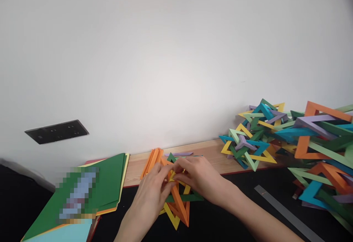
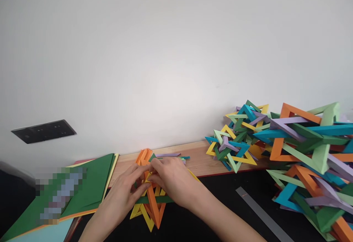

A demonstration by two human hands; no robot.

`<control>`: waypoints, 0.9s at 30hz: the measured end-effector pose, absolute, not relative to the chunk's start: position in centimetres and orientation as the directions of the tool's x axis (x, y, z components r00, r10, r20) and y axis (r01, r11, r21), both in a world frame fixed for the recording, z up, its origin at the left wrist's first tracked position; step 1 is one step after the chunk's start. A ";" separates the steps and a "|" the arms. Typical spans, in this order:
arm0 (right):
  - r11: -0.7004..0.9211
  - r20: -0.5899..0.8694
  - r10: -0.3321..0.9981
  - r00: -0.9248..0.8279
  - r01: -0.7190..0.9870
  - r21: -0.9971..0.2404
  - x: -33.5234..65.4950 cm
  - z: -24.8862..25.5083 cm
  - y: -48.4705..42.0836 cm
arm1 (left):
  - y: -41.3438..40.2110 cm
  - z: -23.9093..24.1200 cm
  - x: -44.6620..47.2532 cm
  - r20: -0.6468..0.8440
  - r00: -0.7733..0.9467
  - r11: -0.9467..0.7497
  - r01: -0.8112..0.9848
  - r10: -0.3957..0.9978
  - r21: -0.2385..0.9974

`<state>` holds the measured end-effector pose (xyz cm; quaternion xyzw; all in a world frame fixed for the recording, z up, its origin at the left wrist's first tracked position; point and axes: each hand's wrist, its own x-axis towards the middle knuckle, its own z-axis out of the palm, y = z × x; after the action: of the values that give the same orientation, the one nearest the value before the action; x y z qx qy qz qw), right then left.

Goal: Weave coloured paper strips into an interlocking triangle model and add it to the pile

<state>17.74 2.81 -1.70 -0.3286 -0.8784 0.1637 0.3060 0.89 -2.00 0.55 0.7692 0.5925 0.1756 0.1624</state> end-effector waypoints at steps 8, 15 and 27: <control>0.657 0.413 0.751 -0.514 0.519 -0.547 18.4 -0.9 3.3 | -1.9 1.2 -0.9 0.123 0.222 -0.253 0.822 0.967 0.510; 0.573 0.362 0.820 -0.444 0.626 -0.529 18.9 -1.1 4.1 | -1.1 1.5 -1.4 0.143 0.131 -0.189 0.806 0.981 0.560; 0.478 0.116 0.873 -0.474 0.783 -0.398 19.1 -1.8 5.1 | -0.6 1.8 -2.0 0.170 0.000 -0.097 0.822 0.986 0.561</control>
<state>19.06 5.07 -1.84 -0.4894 -0.8459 0.1463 0.1535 -2.03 -0.58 1.76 0.6904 0.6545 0.2677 0.1528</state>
